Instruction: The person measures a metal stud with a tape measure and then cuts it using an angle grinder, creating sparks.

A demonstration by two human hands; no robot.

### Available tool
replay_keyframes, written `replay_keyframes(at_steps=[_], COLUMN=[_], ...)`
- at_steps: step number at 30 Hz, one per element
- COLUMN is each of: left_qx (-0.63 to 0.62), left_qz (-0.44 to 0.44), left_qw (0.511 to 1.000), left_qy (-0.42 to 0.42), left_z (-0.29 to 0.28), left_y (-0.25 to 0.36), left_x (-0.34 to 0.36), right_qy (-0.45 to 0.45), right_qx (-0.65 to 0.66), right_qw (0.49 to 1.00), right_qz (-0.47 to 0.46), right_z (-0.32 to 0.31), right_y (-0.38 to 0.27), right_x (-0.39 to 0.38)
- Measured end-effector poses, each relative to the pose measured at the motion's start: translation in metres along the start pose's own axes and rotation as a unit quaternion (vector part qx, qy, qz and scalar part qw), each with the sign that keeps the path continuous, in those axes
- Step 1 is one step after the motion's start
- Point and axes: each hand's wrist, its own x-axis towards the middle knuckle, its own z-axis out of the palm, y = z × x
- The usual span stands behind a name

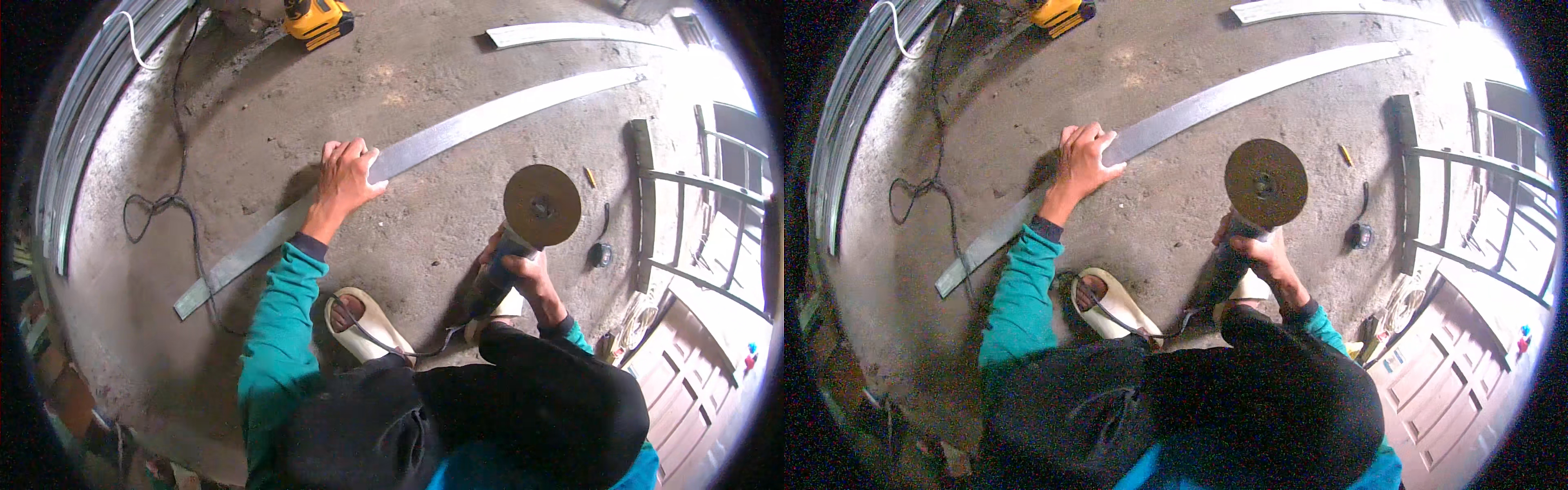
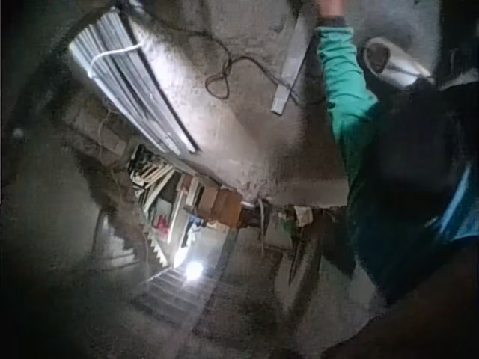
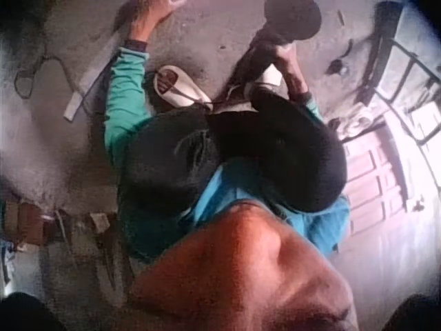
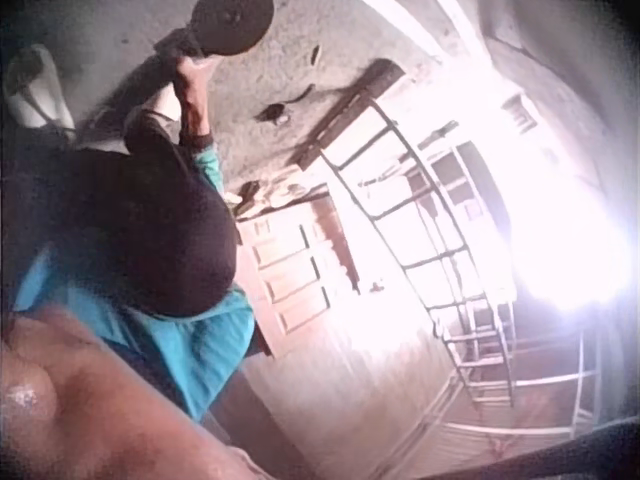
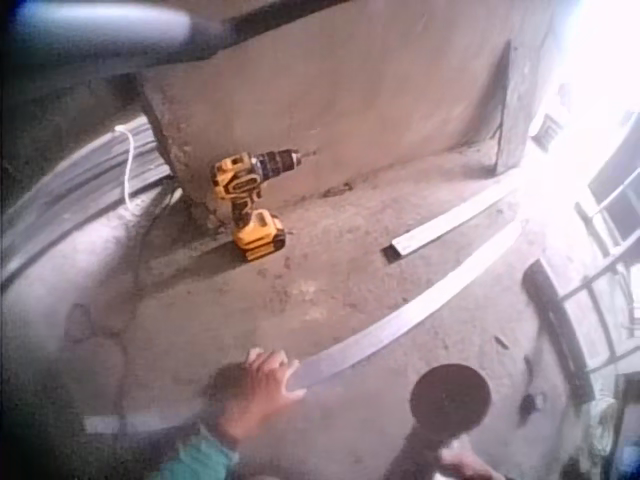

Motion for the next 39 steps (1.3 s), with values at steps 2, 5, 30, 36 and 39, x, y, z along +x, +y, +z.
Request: replay_keyframes(at_steps=[2,5,30,36,39], left_qx=[0.002,0.045,-0.307,-0.437,-0.446], left_qz=[0.009,-0.001,-0.134,-0.244,-0.247], left_qw=[1.0,0.999,0.936,0.861,0.857], left_qy=[-0.002,-0.006,-0.104,-0.091,-0.08], left_z=[-0.002,-0.01,-0.059,-0.034,-0.024], left_y=[0.002,0.021,0.193,0.225,0.226], left_x=[0.008,0.011,0.055,0.031,0.025], right_qy=[0.007,-0.031,0.006,-0.005,0.032], right_qx=[-0.023,-0.094,0.131,-0.185,-0.145], right_qw=[1.0,0.994,0.978,0.981,0.984], right_qz=[-0.012,-0.04,-0.163,-0.063,-0.096], right_z=[0.001,0.004,0.064,0.013,0.038], right_y=[-0.005,-0.022,-0.121,-0.11,-0.102], right_x=[0.002,0.011,0.08,0.076,0.068])
